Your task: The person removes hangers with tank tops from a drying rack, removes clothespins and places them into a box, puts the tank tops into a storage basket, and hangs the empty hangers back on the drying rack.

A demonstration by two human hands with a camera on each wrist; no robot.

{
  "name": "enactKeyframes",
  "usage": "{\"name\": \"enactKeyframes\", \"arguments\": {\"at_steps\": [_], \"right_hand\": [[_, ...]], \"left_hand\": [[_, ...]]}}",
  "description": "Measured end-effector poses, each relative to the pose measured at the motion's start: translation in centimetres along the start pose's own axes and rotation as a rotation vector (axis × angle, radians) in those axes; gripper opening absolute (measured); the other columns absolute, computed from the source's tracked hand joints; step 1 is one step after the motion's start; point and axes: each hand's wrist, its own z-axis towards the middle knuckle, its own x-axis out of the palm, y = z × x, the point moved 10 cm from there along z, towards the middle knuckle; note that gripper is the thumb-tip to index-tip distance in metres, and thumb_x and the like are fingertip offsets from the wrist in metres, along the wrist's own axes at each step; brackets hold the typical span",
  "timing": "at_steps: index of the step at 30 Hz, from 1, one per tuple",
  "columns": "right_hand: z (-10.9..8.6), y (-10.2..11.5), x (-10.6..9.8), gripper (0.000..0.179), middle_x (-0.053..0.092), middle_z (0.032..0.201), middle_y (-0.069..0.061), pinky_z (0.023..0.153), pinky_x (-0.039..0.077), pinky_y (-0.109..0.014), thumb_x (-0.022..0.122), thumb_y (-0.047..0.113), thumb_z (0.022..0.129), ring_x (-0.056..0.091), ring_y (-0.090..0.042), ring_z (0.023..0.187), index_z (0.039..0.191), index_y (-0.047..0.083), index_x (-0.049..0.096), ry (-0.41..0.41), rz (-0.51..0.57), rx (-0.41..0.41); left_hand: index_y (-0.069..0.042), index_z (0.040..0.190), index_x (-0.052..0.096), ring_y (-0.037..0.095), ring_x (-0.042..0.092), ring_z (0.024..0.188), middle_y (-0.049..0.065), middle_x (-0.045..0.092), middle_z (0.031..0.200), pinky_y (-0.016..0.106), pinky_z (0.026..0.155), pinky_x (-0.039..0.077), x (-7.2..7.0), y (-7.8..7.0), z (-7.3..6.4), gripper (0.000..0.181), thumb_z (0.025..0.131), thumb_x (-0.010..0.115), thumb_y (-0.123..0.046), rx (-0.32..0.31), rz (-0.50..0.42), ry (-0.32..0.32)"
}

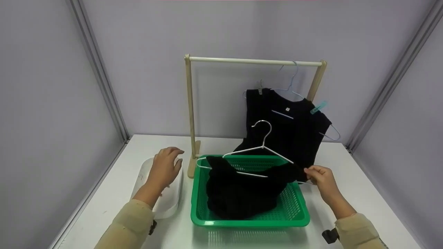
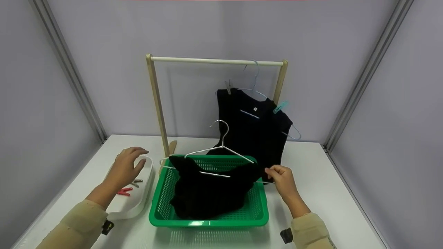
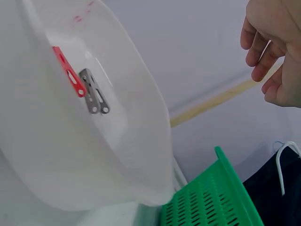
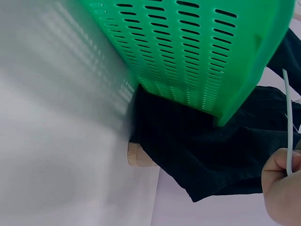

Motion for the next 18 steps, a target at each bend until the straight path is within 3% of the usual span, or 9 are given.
{"name": "enactKeyframes", "arguments": {"at_steps": [10, 18], "right_hand": [[0.0, -0.2, -0.2, 0.031, 0.050, 0.058, 0.000, 0.050, 0.034, -0.025, 0.059, -0.001, 0.097, 0.037, -0.012, 0.052, 0.071, -0.016, 0.051, -0.012, 0.009, 0.016], [0.0, 0.1, 0.0, 0.032, 0.048, 0.057, 0.000, 0.049, 0.031, -0.024, 0.058, -0.002, 0.097, 0.027, -0.026, 0.056, 0.071, -0.018, 0.048, 0.006, 0.031, -0.006]], "left_hand": [[-0.005, 0.118, 0.068, 0.033, 0.056, 0.116, 0.011, 0.063, 0.121, 0.052, 0.098, 0.044, -0.9, -4.0, 0.6, 0.024, 0.094, 0.070, -0.009, 0.084, -0.097, -0.080], [-0.008, 0.120, 0.069, 0.033, 0.056, 0.115, 0.010, 0.063, 0.122, 0.052, 0.100, 0.043, -1.3, -5.9, 1.2, 0.025, 0.094, 0.069, -0.007, 0.107, -0.191, -0.140]]}}
